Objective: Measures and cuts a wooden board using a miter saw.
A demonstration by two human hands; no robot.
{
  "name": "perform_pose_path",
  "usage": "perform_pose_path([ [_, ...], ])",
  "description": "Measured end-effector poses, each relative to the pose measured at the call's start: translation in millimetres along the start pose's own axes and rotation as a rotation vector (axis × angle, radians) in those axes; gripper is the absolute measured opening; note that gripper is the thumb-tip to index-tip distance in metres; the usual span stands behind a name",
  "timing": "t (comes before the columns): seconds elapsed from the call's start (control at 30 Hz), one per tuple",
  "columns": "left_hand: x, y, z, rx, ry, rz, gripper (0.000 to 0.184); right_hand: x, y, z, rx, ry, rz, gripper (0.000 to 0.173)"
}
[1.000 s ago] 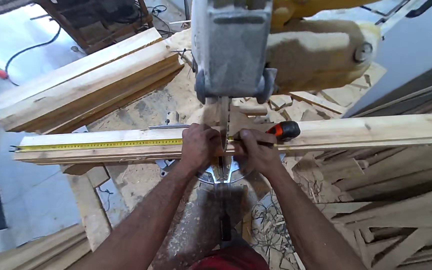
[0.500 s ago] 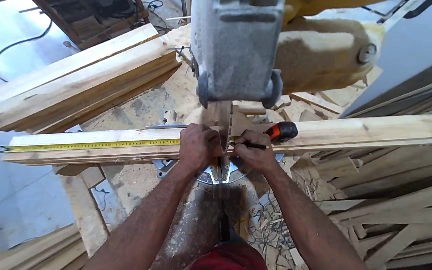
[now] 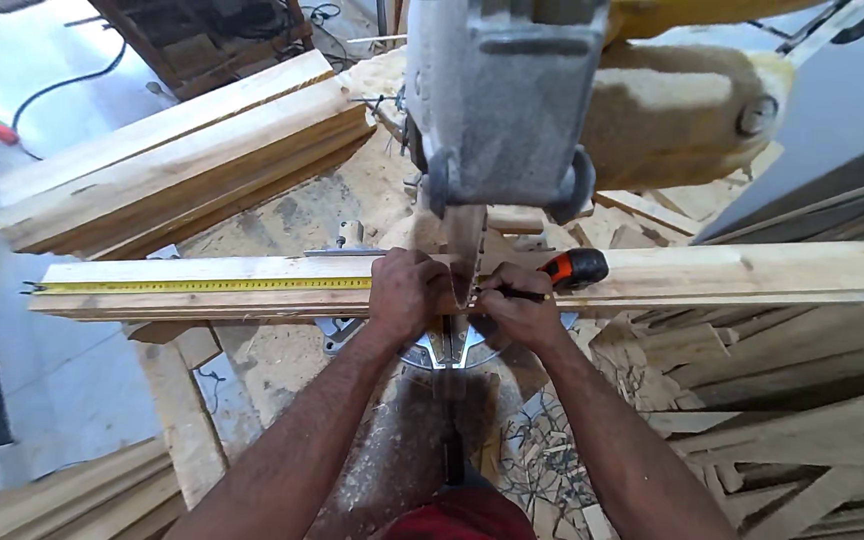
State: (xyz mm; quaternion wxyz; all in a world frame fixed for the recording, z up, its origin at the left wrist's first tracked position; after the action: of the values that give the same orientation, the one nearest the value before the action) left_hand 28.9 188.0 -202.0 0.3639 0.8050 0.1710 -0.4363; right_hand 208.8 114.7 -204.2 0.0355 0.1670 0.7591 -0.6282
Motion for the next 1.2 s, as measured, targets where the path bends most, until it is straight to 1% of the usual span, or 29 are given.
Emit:
perform_pose_path([
  [0.37, 2, -1, 0, -0.002, -0.031, -0.023, 0.013, 0, -1, -1, 0.022, 0.02, 0.038, 0.01],
  [0.57, 2, -1, 0, 0.001, -0.008, -0.016, 0.011, 0, -2, -1, 0.029, 0.044, 0.089, 0.01],
  [0.63, 1, 0, -1, -0.005, -0.034, -0.009, 0.012, -1, -2, -2, 0.03, 0.0, 0.057, 0.012],
  [0.73, -1, 0, 0, -0.011, -0.05, -0.013, 0.013, -2, -6, -4, 0.104, -0.076, 0.041, 0.018],
  [0.77, -2, 0, 1, -0.005, -0.044, -0.019, 0.013, -5, -12, -1, 0.092, -0.046, 0.025, 0.016],
  [0.8, -2, 0, 1, -0.002, -0.038, -0.017, 0.013, -12, -21, 5, 0.034, 0.025, 0.023, 0.013],
  [0.83, -2, -1, 0, -0.002, -0.038, -0.015, 0.013, -21, -34, 13, -0.066, 0.123, 0.04, 0.014],
  [0.87, -3, -2, -1, -0.004, -0.034, -0.016, 0.012, -32, -47, 22, -0.166, 0.242, 0.119, 0.019],
  [0.9, -3, -2, -1, -0.013, -0.04, -0.017, 0.012, -43, -57, 30, -0.224, 0.379, 0.265, 0.026],
  [0.93, -4, -2, 0, -0.025, -0.054, -0.019, 0.013, -53, -62, 34, -0.226, 0.491, 0.432, 0.03],
  [0.97, -5, -2, 0, -0.039, -0.071, -0.02, 0.013, -60, -60, 33, -0.154, 0.541, 0.587, 0.033],
  [1.0, -5, -1, 0, -0.045, -0.077, -0.024, 0.012, -65, -50, 28, -0.025, 0.523, 0.72, 0.044],
  [1.03, -6, 1, -1, -0.053, -0.094, -0.025, 0.012, -67, -37, 22, 0.108, 0.471, 0.812, 0.064],
  [1.07, -9, 3, -2, -0.052, -0.118, -0.015, 0.012, -68, -27, 16, 0.19, 0.435, 0.858, 0.076],
  [1.1, -12, 7, -3, -0.048, -0.145, 0.011, 0.012, -69, -23, 12, 0.221, 0.413, 0.871, 0.074],
  [1.13, -16, 8, -3, -0.032, -0.186, 0.04, 0.015, -72, -24, 11, 0.235, 0.382, 0.879, 0.067],
  [1.2, -33, -2, 6, 0.003, -0.261, 0.003, 0.025, -75, -36, 19, 0.205, 0.335, 0.873, 0.058],
])
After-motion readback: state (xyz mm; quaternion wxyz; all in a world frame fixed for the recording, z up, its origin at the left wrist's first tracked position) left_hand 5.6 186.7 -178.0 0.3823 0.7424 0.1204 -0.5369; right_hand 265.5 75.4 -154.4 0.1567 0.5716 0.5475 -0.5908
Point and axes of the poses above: each hand's wrist, its own z-axis away from the middle knuckle, its own x-axis out of the palm, y = z × x, the point moved 5 cm from there along -z, towards the middle knuckle, and after that the axes turned 7 degrees about x, right-handed, at the moved point
